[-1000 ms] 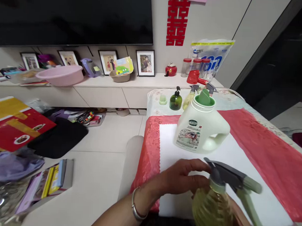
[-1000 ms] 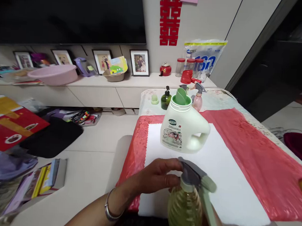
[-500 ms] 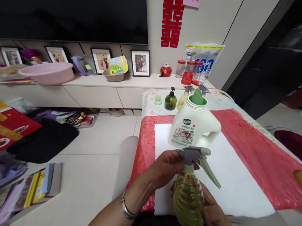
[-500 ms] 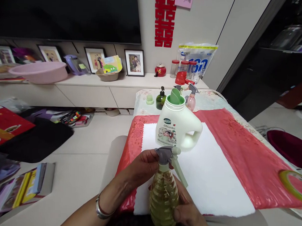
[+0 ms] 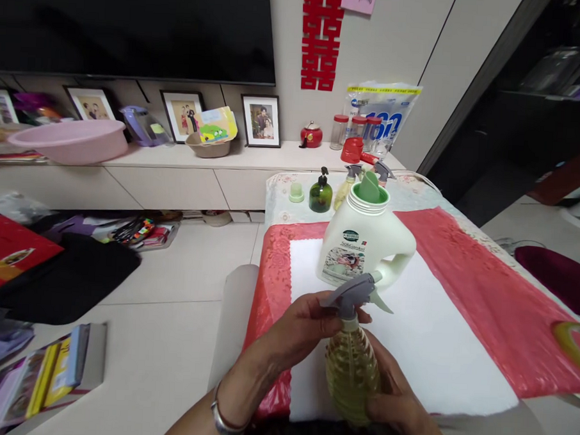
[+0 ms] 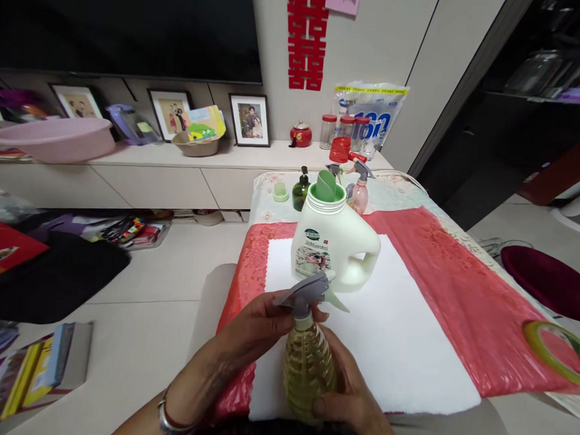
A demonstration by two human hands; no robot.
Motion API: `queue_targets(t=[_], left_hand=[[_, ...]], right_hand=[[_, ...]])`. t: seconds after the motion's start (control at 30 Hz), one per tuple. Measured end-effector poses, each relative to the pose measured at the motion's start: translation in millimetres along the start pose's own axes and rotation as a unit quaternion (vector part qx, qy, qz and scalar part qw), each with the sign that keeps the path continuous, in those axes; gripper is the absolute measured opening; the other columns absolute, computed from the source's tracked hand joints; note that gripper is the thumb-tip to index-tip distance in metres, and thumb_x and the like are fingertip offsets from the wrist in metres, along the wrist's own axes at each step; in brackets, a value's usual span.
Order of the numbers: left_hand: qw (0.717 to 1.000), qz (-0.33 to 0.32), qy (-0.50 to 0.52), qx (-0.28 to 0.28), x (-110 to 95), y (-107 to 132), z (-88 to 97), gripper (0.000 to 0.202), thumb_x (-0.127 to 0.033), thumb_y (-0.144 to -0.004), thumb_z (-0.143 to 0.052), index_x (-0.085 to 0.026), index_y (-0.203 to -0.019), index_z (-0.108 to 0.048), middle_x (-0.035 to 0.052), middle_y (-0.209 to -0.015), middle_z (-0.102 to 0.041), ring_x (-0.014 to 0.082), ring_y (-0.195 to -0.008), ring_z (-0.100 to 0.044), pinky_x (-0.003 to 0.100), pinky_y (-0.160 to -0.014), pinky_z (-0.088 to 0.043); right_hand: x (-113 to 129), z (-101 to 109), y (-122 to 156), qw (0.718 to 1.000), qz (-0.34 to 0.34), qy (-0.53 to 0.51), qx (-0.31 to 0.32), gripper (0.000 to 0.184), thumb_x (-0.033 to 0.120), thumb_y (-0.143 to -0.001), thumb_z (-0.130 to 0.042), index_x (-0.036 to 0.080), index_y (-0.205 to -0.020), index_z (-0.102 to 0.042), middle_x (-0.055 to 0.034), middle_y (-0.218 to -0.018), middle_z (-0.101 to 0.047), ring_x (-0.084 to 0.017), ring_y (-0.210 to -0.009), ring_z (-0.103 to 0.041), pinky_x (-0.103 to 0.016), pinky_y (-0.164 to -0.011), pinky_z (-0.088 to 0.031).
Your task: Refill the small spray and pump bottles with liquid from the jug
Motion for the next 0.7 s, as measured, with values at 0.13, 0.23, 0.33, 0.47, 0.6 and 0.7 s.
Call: queue_targets(t=[0.13,0.23,0.33,0.47,0.6,0.7], left_hand=[[0.998,-0.004,0.008,-0.061,5.7,-2.5,6.8,0.037,-0.017,-0.063,-0.092,-0.017,-0.096,-0.075,0.0062,-0.098,-0.078,0.0181,-0.091,-0.069,0.029,-0.080,-0.049],[0.995,-0.045,0.016,-0.091,6.1,-4.2,4.2,0.042,-0.007,-0.052,-0.094,-0.017,-0.086,-0.072,0.0016,-0.089,-0.076,0.0165,-0.088,-0.067,0.026,-0.078,-0.050],[0.990,-0.076,0.018,-0.114,1.9,-1.8,-3.7,0.042,-0.005,-0.051,-0.092,-0.018,-0.085,-0.070,-0.0008,-0.084,-0.074,0.0151,-0.083,-0.067,0.025,-0.076,-0.051],[0.983,-0.092,0.036,-0.153,-8.0,2.7,-11.7,0.044,-0.012,-0.055,-0.094,-0.020,-0.089,-0.069,-0.0018,-0.079,-0.072,0.0147,-0.077,-0.067,0.026,-0.072,-0.053],[0.960,-0.172,0.079,-0.206,-31.8,9.7,-7.0,0.041,-0.028,-0.062,-0.096,-0.020,-0.095,-0.073,-0.0002,-0.088,-0.073,0.0140,-0.079,-0.070,0.030,-0.085,-0.058],[0.935,-0.242,0.131,-0.222,-56.7,19.2,1.4,0.045,-0.033,-0.060,-0.098,-0.021,-0.096,-0.074,-0.0006,-0.096,-0.073,0.0116,-0.075,-0.070,0.030,-0.088,-0.061]], right_hand=[[4.6,-1.2,-3.0,0.996,0.044,0.075,0.006,0.104,0.042,-0.063,-0.085,0.023,-0.155,-0.040,-0.0091,-0.154,-0.040,-0.031,-0.141,-0.042,-0.036,-0.115,-0.040],[8.2,-1.7,-1.7,0.991,0.070,0.112,-0.002,0.101,0.044,-0.068,-0.083,0.027,-0.157,-0.039,-0.0078,-0.160,-0.032,-0.029,-0.149,-0.032,-0.038,-0.122,-0.033],[7.8,0.6,1.7,0.983,0.078,0.165,-0.026,0.102,0.043,-0.070,-0.082,0.027,-0.159,-0.035,-0.0084,-0.162,-0.026,-0.031,-0.151,-0.028,-0.041,-0.125,-0.028],[0.9,5.8,4.9,0.965,0.080,0.242,-0.067,0.104,0.040,-0.070,-0.082,0.023,-0.160,-0.033,-0.0103,-0.163,-0.023,-0.032,-0.152,-0.023,-0.046,-0.128,-0.019],[-3.4,9.6,8.2,0.974,0.062,0.197,-0.088,0.106,0.048,-0.068,-0.084,0.022,-0.159,-0.036,-0.0102,-0.162,-0.027,-0.031,-0.151,-0.028,-0.041,-0.128,-0.023],[0.6,19.4,17.2,0.970,0.068,0.195,-0.129,0.101,0.052,-0.067,-0.083,0.020,-0.154,-0.044,-0.0118,-0.158,-0.035,-0.034,-0.147,-0.035,-0.040,-0.125,-0.029]])
Point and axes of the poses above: each hand's wrist, its own y-axis away from the middle knuckle, its own z-axis out of the back of the hand, x = y × z, the point moved 4 cm from there along -y, towards the middle knuckle
